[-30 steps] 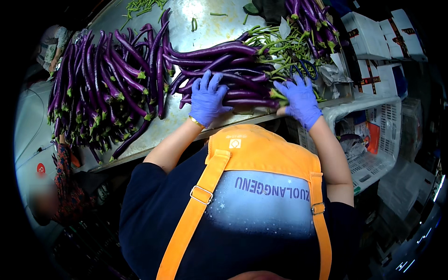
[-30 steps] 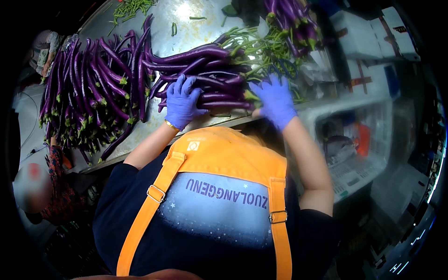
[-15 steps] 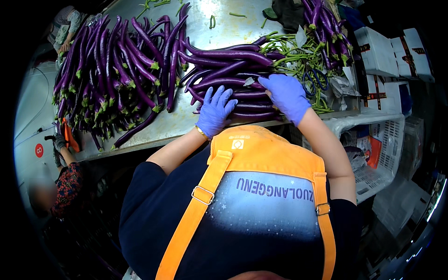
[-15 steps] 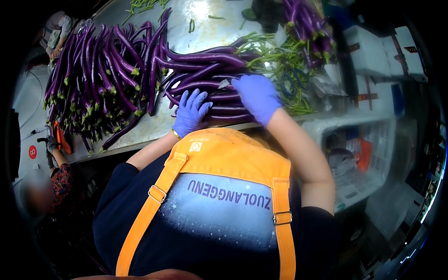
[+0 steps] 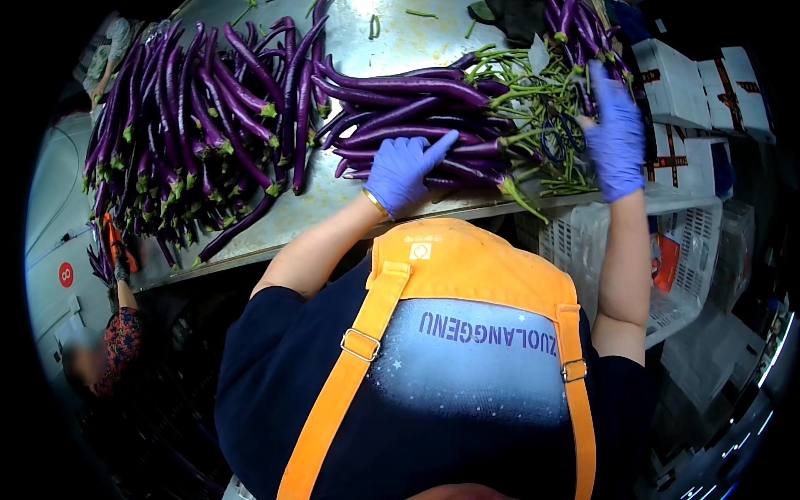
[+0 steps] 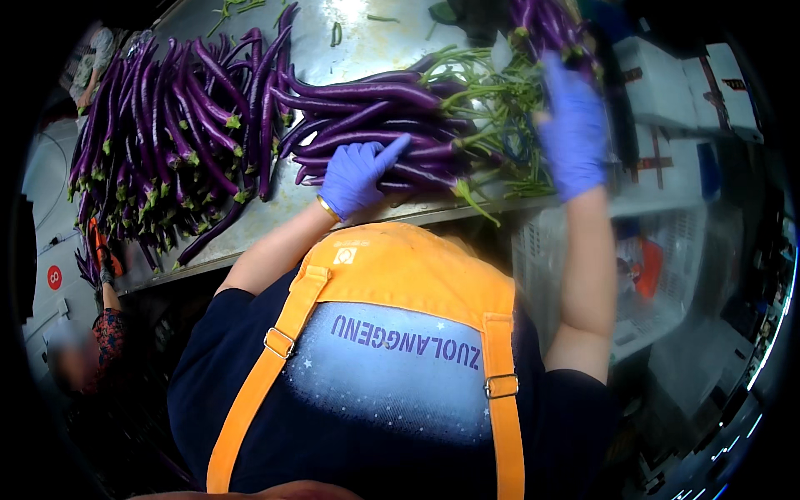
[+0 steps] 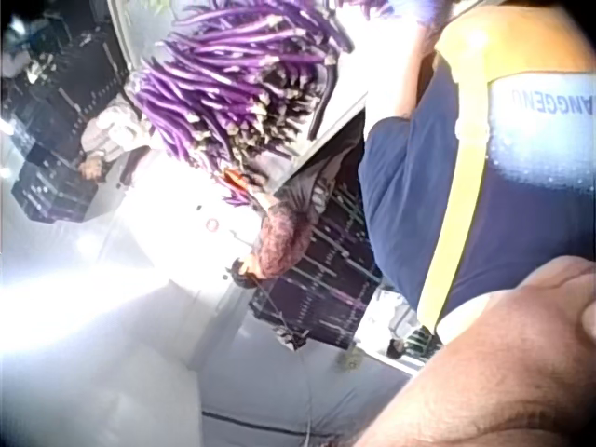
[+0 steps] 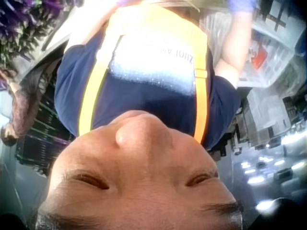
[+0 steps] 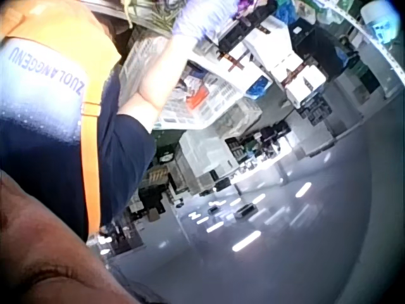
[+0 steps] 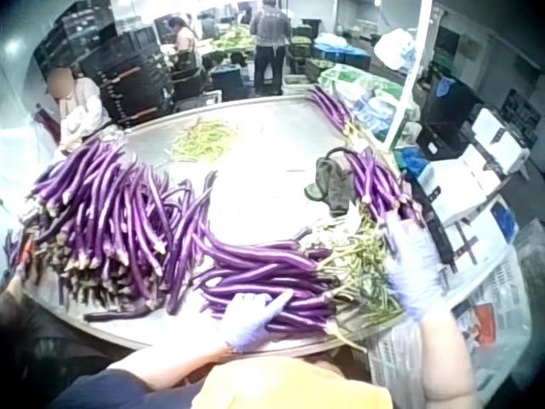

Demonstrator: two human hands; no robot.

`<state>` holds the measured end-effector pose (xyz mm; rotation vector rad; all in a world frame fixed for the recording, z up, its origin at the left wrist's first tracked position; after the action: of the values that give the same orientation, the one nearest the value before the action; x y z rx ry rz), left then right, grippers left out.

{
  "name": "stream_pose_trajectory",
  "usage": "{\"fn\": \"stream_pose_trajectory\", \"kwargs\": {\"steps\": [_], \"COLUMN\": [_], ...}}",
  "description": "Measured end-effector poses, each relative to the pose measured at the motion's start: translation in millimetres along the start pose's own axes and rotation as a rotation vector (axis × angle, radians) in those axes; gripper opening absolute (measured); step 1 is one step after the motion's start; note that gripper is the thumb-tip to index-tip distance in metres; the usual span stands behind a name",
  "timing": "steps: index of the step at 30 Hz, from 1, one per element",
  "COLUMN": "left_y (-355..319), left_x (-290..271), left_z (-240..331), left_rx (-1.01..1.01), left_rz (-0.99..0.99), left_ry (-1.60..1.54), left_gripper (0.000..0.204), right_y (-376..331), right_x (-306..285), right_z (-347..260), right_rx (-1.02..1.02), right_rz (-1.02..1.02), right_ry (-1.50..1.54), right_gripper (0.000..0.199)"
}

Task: The person sorts and trims eggplants at a workstation, using shears to cut the stems before placing them into a white plastic bin.

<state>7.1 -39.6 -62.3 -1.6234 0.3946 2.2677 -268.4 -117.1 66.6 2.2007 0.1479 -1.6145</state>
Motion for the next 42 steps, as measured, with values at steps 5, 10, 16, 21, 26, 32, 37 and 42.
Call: {"fn": "stream_pose_trajectory", "kwargs": {"steps": [5,10,16,21,26,32,37,42], "left_y": [38,68,73,79,80,79,32,7], "left_x": [-14,-15,-12,-10,-6,-57,-48,-30], "left_z": [-29,-57,-63,-73,-84,-30,-19,-34], "left_rx": [-0.159,-0.246,-0.281,-0.289,-0.181,-0.094,0.269,0.224], "left_rz": [-0.314,-0.668,-0.92,-0.861,-0.687,-0.217,0.367,0.266], "left_ry": [-0.301,-0.68,-1.027,-0.879,-0.801,0.074,0.387,0.319], "left_gripper": [0.099,0.111,0.099,0.092,0.105,0.11,0.075,0.079], "right_y": [-74,-115,-80,-50,-42,-109,-107,-107], "right_x": [-6,102,203,229,162,183,194,210], "right_z": [23,-92,-179,-178,-65,-97,-96,-79], "right_rx": [0.303,-0.15,-0.572,-0.577,0.211,-0.182,-0.067,0.104], "right_rz": [-0.075,-0.472,-0.286,-0.221,0.11,-0.482,-0.258,-0.22], "right_ry": [0.727,0.712,0.112,0.084,0.882,0.23,0.257,0.545], "right_gripper": [0.041,0.029,0.04,0.023,0.014,0.042,0.054,0.05]}}
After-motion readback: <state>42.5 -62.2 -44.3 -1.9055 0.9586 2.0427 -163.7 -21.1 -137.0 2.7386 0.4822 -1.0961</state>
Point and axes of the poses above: each hand's wrist, its own y-axis towards the middle knuckle, its own x-axis out of the palm, z = x × y, the point moved 9 cm from there along y, towards the middle knuckle, and after that the axes turned 12 degrees about -x, right-handed, at the moved point
